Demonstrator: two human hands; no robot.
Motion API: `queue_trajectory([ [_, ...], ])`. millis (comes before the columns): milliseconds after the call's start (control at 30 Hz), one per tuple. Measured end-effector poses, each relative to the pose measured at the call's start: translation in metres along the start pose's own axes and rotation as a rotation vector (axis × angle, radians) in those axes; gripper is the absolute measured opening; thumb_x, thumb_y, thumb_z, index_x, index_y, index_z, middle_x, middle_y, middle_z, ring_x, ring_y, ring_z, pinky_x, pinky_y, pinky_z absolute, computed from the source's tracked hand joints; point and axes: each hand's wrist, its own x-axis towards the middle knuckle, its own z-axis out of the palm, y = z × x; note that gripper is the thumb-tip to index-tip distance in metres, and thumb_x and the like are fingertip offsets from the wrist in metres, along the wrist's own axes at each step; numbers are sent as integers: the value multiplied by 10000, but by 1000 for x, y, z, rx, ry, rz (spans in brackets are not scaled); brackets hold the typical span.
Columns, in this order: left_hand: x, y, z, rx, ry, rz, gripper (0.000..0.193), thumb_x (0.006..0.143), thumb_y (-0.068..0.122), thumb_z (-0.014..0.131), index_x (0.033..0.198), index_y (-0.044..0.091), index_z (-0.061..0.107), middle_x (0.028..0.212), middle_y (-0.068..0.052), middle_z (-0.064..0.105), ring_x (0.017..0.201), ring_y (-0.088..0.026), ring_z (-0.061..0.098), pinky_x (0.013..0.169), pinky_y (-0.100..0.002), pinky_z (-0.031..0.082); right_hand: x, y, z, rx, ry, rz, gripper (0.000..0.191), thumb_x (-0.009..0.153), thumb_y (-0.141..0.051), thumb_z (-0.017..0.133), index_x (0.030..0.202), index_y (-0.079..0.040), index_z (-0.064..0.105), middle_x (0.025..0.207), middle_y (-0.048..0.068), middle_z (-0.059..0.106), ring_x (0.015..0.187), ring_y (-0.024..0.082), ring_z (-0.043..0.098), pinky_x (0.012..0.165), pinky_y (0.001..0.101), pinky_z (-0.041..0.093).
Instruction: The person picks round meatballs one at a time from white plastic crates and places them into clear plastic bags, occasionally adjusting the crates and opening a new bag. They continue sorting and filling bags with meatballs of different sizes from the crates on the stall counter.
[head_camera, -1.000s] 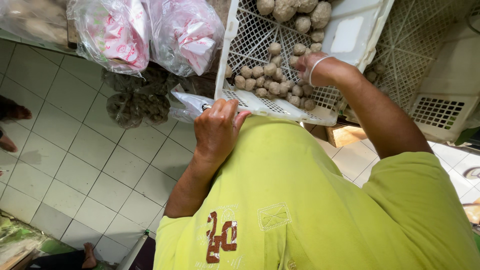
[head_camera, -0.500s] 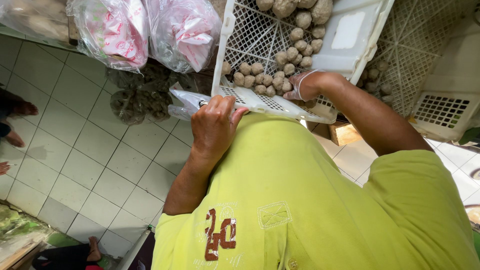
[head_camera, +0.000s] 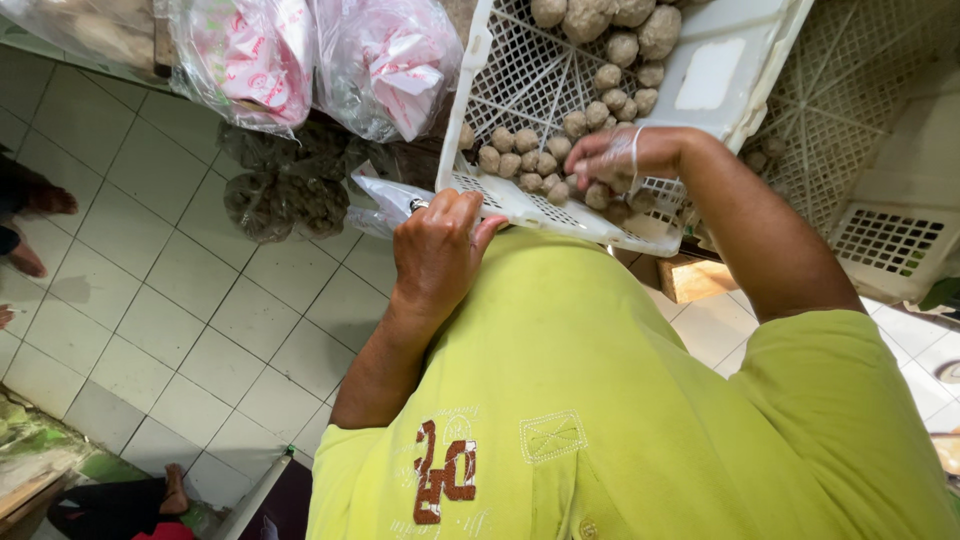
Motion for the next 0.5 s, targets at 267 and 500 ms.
queue_trajectory([
  [267, 1, 0, -1, -13, 22, 22, 368, 831, 330, 845, 1043, 67, 697, 864, -93, 658, 747, -321, 677, 615, -415, 515, -24, -9, 10, -238, 480, 34, 599, 985, -362, 582, 1546, -218, 430, 1523, 113, 522, 1323, 330, 560, 1135, 488, 429],
  [500, 2, 1, -2, 17, -9, 12, 354, 840, 344, 838, 1021, 75, 695, 842, -92, 648, 713, -318, 664, 603, -421, 507, -1, -20, 40, -568, 535, -95, 822, 890, -250, 773, 1559, -65, 333, 1464, 243, 510, 1328, 390, 525, 1127, 462, 427],
])
